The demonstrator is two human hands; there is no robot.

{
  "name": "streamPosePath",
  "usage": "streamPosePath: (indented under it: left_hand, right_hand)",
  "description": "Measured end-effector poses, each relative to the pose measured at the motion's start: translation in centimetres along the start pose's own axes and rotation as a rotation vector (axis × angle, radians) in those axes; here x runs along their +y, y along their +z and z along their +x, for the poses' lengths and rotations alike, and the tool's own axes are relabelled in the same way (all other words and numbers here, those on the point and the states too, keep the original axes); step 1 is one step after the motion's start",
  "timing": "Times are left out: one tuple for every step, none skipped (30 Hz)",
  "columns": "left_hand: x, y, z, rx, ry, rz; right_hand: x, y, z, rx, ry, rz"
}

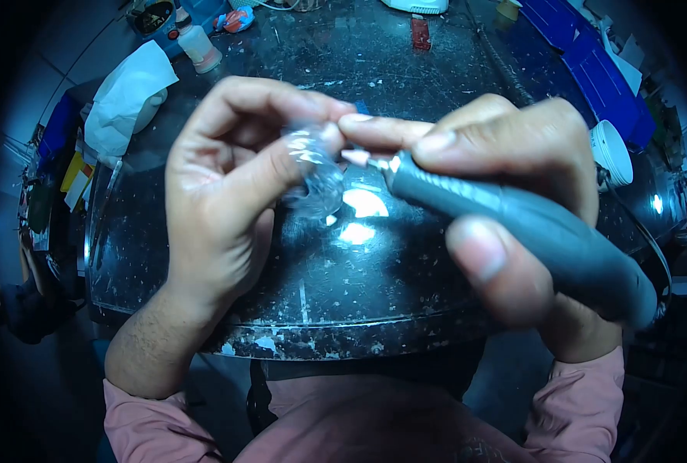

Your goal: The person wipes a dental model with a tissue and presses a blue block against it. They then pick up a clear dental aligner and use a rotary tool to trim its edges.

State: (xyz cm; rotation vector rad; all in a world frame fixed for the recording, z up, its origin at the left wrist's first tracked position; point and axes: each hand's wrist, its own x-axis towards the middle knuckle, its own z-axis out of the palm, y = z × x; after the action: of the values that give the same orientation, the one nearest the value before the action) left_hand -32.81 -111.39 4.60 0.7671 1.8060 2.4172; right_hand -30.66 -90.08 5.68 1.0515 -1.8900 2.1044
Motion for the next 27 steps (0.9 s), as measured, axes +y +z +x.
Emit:
streamPosePath:
  left_hand:
    - [0.2, 0.3, 0.0, 0.064, -0.119, -0.063]
    - [0.3, 0.2, 0.1, 0.089, -0.196, -0.049]
    - [0.4, 0.4, 0.2, 0.144, -0.181, -0.035]
    - [0.5, 0.5, 0.3, 0.200, -0.167, -0.020]
    - [0.5, -0.3, 0.4, 0.166, -0.110, 0.025]
    - [0.3, 0.0, 0.7, 0.208, -0.004, 0.120]
    - [0.6, -0.5, 0.7, 0.206, 0.046, 0.218]
    - [1.0, -1.2, 0.7, 0.204, 0.096, 0.317]
    - [2.0, -1.6, 0.8, 0.109, 0.119, 0.413]
    - [3.2, -1.8, 0.8, 0.047, 0.074, 0.489]
    - [3.7, -1.7, 1.0, -0.008, 0.093, 0.556]
    - [4.2, -1.6, 1.2, -0.066, 0.112, 0.621]
    - [4.8, -0.5, 0.6, -0.085, 0.078, 0.756]
    - [5.4, -1.1, 0.6, -0.256, 0.041, 0.840]
    - [5.5, -1.7, 0.5, -0.405, 0.020, 0.937]
    - [5.4, -2.1, 0.5, -0.556, 0.000, 1.032]
    - [5.3, -1.8, 0.0, -0.532, -0.051, 1.131]
    - [5.0, -1.8, 0.0, -0.532, -0.051, 1.131]
    - [4.7, -1.9, 0.0, -0.566, -0.146, 1.103]
    - [4.6, -1.8, 0.0, -0.599, -0.242, 1.074]
    - [4.9, -1.4, -0.1, -0.568, -0.357, 1.040]
    - [4.7, -1.4, -0.1, -0.569, -0.358, 1.041]
    - [4.1, -1.6, -0.2, -0.517, -0.317, 1.023]
    - [3.8, -1.7, -0.2, -0.463, -0.274, 1.006]
    - [4.4, -1.3, 0.1, -0.441, -0.320, 0.969]
    - [4.3, -1.1, 0.1, -0.439, -0.319, 0.971]
    - [4.1, -1.0, 0.1, -0.358, -0.276, 0.911]
  right_hand:
    - [-0.8, 1.1, -0.2, 0.120, 0.029, -0.112]
    - [-0.6, 0.1, -0.1, 0.040, 0.021, -0.218]
    - [-0.6, 0.0, 0.2, 0.050, 0.029, -0.253]
    - [-0.5, -0.1, 0.3, 0.061, 0.038, -0.287]
    - [-0.2, -0.2, 0.6, 0.091, 0.052, -0.259]
    - [0.3, -0.3, 0.8, 0.119, 0.066, -0.231]
    - [1.1, -0.8, 0.9, 0.113, -0.007, -0.284]
    - [2.3, -0.7, 1.2, 0.204, -0.063, -0.259]
    - [2.6, -1.3, 1.4, 0.137, -0.117, -0.204]
    - [2.7, -1.8, 1.5, 0.071, -0.173, -0.147]
    - [2.9, -2.0, 1.5, 0.071, -0.173, -0.144]
    - [3.0, -2.1, 1.5, 0.108, -0.145, -0.245]
    - [3.1, -2.1, 1.5, 0.144, -0.117, -0.346]
    - [3.1, -2.1, 1.4, 0.143, -0.116, -0.347]
    - [3.0, -2.0, 1.4, 0.147, -0.114, -0.343]
    - [3.0, -2.0, 1.4, 0.152, -0.114, -0.341]
    - [2.9, -2.0, 1.4, 0.153, -0.114, -0.341]
    - [2.8, -2.0, 1.4, 0.124, -0.111, -0.345]
    - [2.7, -1.9, 1.3, 0.094, -0.110, -0.347]
    - [2.6, -1.7, 1.3, 0.096, -0.109, -0.345]
    - [2.4, -1.4, 1.2, 0.099, -0.078, -0.340]
    - [2.1, -1.1, 1.1, 0.103, -0.046, -0.336]
    - [1.5, -1.1, 1.2, 0.044, -0.045, -0.264]
    - [1.4, -0.9, 1.1, 0.042, -0.047, -0.264]
    - [1.4, -0.8, 1.0, 0.050, -0.017, -0.289]
    - [1.4, -0.6, 0.9, 0.058, 0.014, -0.315]
    - [1.1, -0.4, 0.9, 0.068, 0.061, -0.263]
